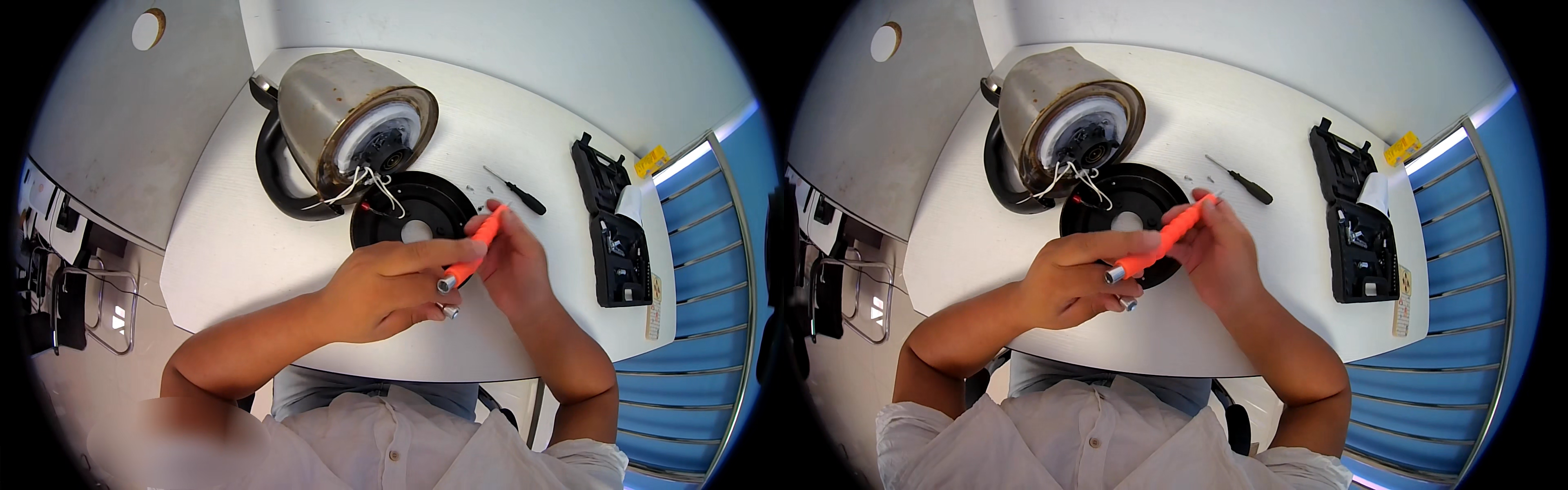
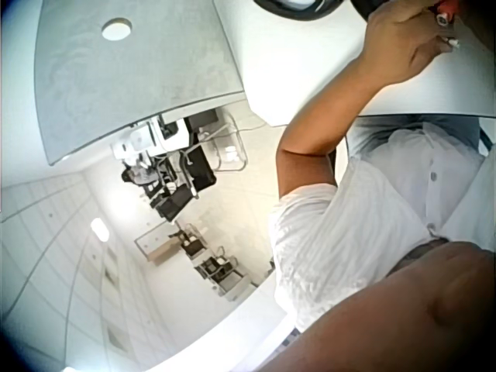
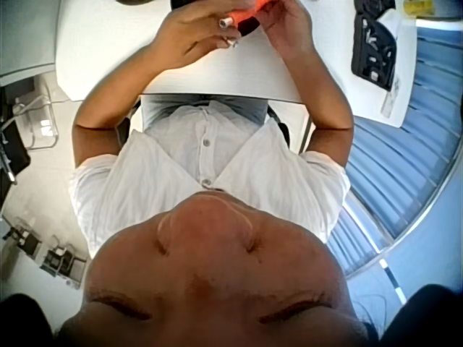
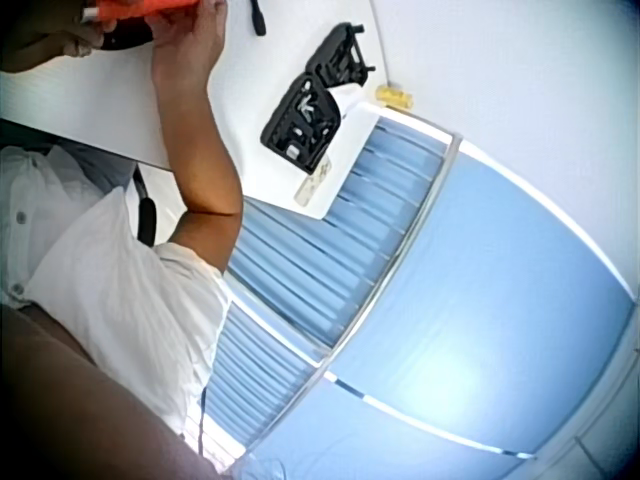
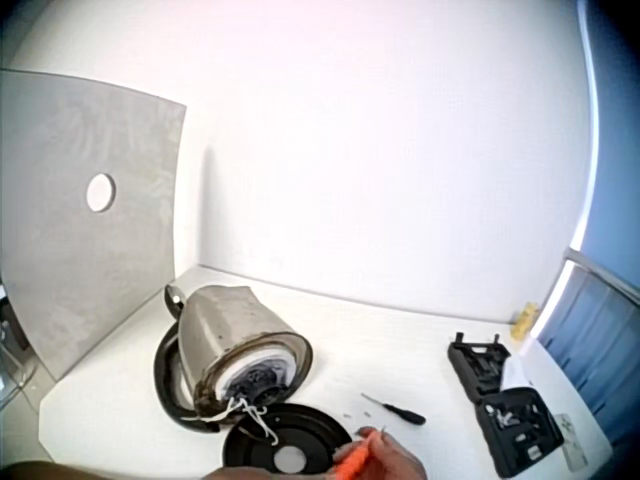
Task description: The person assembles a small electric kettle by inserting screws into the base and tightening them with a screwdriver. They then attach the base to the kettle body and secure it by hand.
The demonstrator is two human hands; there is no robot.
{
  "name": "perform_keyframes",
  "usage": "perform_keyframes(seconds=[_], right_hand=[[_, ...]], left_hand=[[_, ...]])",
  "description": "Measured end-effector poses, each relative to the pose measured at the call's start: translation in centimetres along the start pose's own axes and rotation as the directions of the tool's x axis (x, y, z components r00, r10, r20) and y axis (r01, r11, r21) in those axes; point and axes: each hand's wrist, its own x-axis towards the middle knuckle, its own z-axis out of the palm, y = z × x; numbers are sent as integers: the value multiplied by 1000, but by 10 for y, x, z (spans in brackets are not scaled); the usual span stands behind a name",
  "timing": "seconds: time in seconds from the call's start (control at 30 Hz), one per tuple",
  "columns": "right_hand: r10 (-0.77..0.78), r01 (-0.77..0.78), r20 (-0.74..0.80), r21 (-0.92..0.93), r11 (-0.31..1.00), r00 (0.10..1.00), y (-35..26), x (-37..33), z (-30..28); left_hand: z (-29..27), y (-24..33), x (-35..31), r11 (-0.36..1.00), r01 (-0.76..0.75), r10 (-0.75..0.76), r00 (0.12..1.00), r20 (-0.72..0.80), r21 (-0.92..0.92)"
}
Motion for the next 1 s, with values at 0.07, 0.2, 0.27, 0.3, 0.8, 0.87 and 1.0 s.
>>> perform_keyframes(seconds=[0.07,0.2,0.27,0.3,0.8,0.87,1.0], right_hand=[[-137,137,0,2,991,991,-12,1,-2],[-288,288,-49,-8,958,956,-36,3,-10],[-341,338,-38,-72,938,939,-42,0,-5],[-393,394,35,-127,910,919,-44,-2,-3],[-377,618,492,-568,544,785,-30,-23,14],[-370,569,442,-520,637,817,-28,-23,12],[-389,424,224,-133,896,894,-31,-20,16]], left_hand=[[0,-2,1,998,48,-50,997,-50,-46],[-9,-6,3,977,190,-201,973,-113,-101],[-7,-5,3,940,255,-293,943,-156,-226],[-5,-6,3,927,250,-304,937,-171,-278],[-1,-8,1,918,247,-294,949,-113,-312],[-1,-9,0,919,251,-294,950,-107,-304],[1,-9,-1,873,292,-355,930,-99,-391]])
